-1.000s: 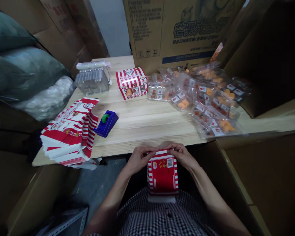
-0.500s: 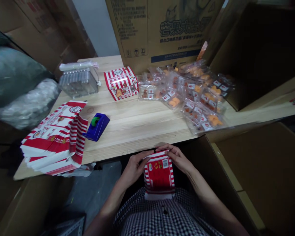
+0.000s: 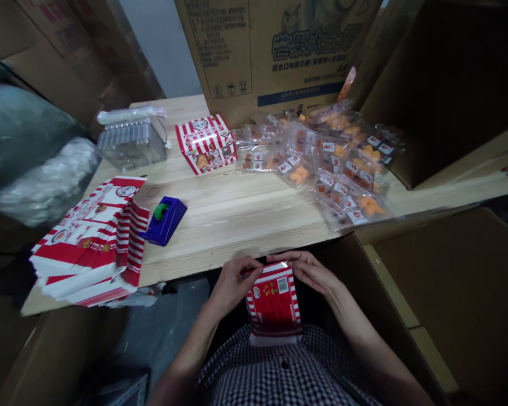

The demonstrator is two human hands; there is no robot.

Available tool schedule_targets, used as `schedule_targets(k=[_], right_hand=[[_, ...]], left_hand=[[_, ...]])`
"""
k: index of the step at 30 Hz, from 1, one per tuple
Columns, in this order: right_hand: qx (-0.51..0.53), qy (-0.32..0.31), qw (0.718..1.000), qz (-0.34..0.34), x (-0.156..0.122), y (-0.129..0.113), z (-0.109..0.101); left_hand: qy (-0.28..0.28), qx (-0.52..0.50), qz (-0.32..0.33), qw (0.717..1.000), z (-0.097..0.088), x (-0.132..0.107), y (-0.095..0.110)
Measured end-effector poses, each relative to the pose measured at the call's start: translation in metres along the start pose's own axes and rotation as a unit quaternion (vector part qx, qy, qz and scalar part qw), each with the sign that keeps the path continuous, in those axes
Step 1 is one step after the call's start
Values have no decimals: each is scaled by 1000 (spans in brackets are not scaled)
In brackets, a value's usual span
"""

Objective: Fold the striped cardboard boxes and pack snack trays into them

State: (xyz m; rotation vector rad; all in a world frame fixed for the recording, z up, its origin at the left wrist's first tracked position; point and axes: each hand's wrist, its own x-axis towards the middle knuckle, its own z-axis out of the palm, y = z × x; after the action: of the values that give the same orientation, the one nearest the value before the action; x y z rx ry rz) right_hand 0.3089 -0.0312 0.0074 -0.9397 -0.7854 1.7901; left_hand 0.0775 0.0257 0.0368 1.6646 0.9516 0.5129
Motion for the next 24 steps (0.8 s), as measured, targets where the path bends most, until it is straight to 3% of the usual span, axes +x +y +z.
schedule_targets(k=[10, 15, 19, 24], right_hand=[[2, 19, 1000, -23, 2, 8, 12], [32, 20, 998, -43, -2, 10, 15], [14, 11, 999, -33, -8, 16, 8], [-56, 24, 997, -47, -6, 21, 2]], left_hand=[[-16, 70, 37, 997, -3, 10, 10], [-32, 45, 101, 993, 5, 17, 14], [-38, 87, 83, 992, 8, 16, 11], [-104, 120, 127, 979, 1, 16, 19]])
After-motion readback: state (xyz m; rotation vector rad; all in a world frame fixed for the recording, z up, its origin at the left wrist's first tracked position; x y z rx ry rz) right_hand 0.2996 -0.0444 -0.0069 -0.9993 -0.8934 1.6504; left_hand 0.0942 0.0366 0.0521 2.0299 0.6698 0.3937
